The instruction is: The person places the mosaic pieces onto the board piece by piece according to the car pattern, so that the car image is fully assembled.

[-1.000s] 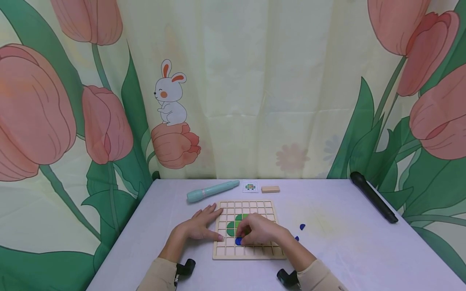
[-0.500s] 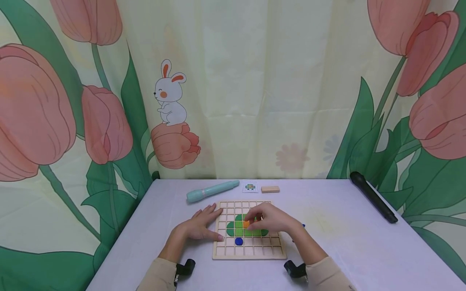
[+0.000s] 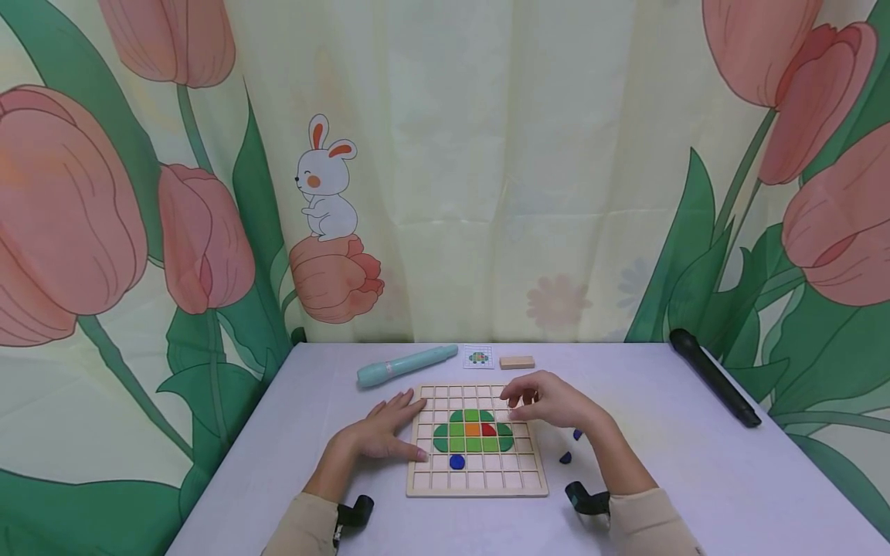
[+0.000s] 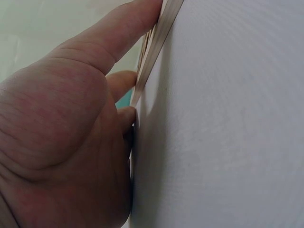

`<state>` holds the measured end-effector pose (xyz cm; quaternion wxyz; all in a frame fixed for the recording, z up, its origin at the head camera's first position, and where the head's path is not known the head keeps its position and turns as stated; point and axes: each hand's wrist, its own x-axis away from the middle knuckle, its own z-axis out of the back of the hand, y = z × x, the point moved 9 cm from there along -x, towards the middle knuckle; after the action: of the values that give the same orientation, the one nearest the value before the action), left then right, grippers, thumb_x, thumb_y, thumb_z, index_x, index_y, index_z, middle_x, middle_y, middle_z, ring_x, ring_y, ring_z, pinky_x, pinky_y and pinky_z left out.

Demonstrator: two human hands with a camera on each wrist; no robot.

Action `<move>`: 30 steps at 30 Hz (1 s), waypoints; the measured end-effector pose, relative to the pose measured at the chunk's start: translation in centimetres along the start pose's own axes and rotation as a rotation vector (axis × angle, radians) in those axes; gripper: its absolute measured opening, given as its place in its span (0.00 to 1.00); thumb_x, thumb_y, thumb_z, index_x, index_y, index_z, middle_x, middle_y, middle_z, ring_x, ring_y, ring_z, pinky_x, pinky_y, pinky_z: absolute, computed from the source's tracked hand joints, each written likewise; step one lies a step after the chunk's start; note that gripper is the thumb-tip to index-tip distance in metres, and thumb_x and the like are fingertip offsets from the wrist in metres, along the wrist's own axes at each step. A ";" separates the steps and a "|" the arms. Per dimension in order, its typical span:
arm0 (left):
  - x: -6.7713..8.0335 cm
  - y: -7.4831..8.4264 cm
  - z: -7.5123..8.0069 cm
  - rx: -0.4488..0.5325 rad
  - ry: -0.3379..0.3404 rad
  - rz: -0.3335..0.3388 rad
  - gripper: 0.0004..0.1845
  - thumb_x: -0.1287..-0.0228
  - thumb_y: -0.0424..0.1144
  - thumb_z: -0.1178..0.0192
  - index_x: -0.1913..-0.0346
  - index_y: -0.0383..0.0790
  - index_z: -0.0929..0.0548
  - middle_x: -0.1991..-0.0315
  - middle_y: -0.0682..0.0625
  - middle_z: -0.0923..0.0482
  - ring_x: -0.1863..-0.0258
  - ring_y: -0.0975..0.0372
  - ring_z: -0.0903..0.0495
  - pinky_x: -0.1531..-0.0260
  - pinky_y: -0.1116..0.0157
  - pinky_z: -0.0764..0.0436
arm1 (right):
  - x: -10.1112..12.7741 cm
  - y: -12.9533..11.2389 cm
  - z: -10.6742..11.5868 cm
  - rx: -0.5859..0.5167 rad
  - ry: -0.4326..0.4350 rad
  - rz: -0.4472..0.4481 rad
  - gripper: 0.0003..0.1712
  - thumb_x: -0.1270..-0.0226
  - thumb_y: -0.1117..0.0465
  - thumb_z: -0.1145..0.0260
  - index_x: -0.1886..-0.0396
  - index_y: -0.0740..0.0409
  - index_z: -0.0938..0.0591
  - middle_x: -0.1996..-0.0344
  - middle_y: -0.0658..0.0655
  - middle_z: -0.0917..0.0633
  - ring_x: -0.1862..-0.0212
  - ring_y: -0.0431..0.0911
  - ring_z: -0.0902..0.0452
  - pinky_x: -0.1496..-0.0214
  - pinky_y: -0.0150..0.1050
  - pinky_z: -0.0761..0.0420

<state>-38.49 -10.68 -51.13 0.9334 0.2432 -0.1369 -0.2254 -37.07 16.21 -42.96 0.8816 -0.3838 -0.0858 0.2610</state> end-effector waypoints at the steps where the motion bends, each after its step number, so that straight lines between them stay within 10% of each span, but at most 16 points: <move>1: 0.0 0.0 0.0 0.002 -0.001 0.000 0.59 0.49 0.71 0.29 0.17 0.53 0.40 0.14 0.46 0.55 0.14 0.49 0.59 0.17 0.42 0.58 | 0.1 0.3 0.3 0.008 0.004 -0.006 0.12 0.34 0.64 0.25 0.51 0.51 0.11 0.61 0.53 0.13 0.60 0.48 0.23 0.64 0.34 0.21; 23: 0.0 0.0 0.0 0.008 -0.017 0.005 0.59 0.49 0.71 0.28 0.17 0.54 0.41 0.14 0.47 0.56 0.14 0.50 0.60 0.17 0.42 0.59 | 2.9 5.2 3.6 0.026 -0.030 -0.128 0.16 0.40 0.72 0.25 0.52 0.64 0.12 0.58 0.64 0.12 0.61 0.48 0.21 0.60 0.37 0.18; 30: -0.1 -0.1 0.0 0.006 -0.014 0.010 0.59 0.49 0.72 0.29 0.17 0.55 0.41 0.14 0.48 0.56 0.14 0.50 0.60 0.17 0.42 0.59 | 3.9 7.3 3.8 0.060 -0.011 -0.317 0.11 0.44 0.71 0.22 0.61 0.57 0.10 0.67 0.54 0.14 0.62 0.48 0.23 0.62 0.40 0.22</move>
<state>-38.65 -10.73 -51.18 0.9328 0.2438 -0.1452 -0.2222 -37.98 24.78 -45.80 0.9224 -0.3372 -0.1424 0.1234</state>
